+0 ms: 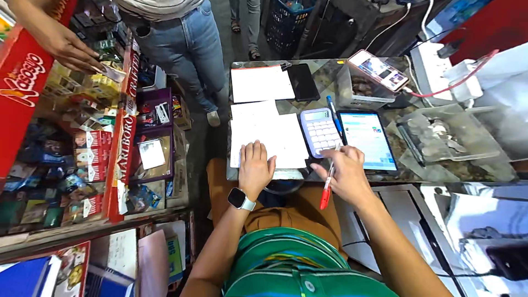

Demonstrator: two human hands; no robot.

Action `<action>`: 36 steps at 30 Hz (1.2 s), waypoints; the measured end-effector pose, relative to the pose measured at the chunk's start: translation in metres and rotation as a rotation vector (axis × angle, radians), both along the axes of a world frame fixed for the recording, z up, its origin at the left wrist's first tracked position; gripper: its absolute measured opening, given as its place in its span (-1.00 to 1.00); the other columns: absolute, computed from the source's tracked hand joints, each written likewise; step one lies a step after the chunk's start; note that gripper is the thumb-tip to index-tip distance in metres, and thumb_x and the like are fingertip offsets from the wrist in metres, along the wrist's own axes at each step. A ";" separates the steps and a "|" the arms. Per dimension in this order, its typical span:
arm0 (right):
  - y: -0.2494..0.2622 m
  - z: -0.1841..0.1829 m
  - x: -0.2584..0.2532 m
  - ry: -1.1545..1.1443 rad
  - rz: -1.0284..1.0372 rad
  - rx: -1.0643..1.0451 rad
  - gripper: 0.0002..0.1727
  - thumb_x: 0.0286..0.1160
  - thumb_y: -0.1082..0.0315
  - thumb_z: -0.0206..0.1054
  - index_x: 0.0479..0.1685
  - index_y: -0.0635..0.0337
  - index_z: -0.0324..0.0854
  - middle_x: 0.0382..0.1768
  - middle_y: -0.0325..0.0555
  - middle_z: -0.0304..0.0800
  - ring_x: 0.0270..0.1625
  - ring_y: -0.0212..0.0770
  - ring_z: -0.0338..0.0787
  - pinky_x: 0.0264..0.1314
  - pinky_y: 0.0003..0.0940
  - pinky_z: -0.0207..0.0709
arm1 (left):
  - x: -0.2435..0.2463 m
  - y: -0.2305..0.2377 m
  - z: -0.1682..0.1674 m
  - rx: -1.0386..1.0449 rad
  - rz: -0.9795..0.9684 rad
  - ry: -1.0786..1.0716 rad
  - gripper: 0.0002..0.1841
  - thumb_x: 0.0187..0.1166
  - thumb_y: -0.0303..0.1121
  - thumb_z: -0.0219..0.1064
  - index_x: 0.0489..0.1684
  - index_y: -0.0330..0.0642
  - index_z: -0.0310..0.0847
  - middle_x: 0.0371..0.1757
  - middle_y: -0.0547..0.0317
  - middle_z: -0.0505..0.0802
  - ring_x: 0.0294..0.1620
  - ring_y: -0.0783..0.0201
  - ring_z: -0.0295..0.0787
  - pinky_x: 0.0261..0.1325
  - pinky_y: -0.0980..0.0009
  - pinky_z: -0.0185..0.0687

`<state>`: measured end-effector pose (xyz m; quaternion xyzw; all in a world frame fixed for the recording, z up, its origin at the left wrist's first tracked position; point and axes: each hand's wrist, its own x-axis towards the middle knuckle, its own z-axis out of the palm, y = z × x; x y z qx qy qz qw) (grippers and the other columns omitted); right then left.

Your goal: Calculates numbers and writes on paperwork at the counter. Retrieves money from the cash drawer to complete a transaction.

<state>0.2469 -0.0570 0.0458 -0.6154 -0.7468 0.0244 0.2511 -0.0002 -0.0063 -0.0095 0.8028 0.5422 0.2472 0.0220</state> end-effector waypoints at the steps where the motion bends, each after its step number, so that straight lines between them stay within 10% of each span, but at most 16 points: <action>1: -0.002 0.000 -0.001 -0.008 0.018 -0.014 -0.38 0.60 -0.18 0.25 0.04 0.31 0.73 -0.10 0.15 0.88 0.22 0.37 0.73 0.57 0.45 0.18 | 0.000 0.000 0.000 0.002 0.002 0.007 -0.40 0.76 0.03 0.04 0.33 -0.35 0.71 0.45 -0.20 0.75 0.53 -0.24 0.62 0.63 -0.21 0.34; 16: -0.002 0.008 0.021 0.090 -0.144 0.081 -0.38 0.62 -0.01 0.29 0.19 0.54 0.55 0.17 0.45 0.74 0.27 0.45 0.68 0.55 0.36 0.25 | 0.001 0.002 0.002 -0.029 -0.004 0.031 -0.37 0.76 0.06 0.04 0.42 -0.35 0.64 0.54 -0.17 0.69 0.61 -0.22 0.55 0.69 -0.21 0.24; 31: 0.026 -0.001 0.008 0.000 -0.056 0.003 -0.39 0.61 -0.14 0.25 0.01 0.36 0.70 -0.10 0.19 0.85 0.28 0.41 0.68 0.56 0.44 0.14 | 0.000 0.002 0.001 -0.019 -0.001 0.037 -0.35 0.76 0.07 0.01 0.42 -0.37 0.65 0.52 -0.17 0.71 0.62 -0.24 0.53 0.72 -0.34 0.08; 36: 0.045 0.000 0.007 -0.004 -0.023 -0.066 -0.34 0.61 -0.14 0.25 0.24 0.38 0.64 0.08 0.22 0.83 0.41 0.42 0.59 0.63 0.47 0.02 | 0.000 0.003 0.003 -0.041 0.010 0.048 -0.32 0.75 0.11 0.01 0.47 -0.33 0.62 0.55 -0.14 0.68 0.55 -0.21 0.58 0.64 -0.25 0.22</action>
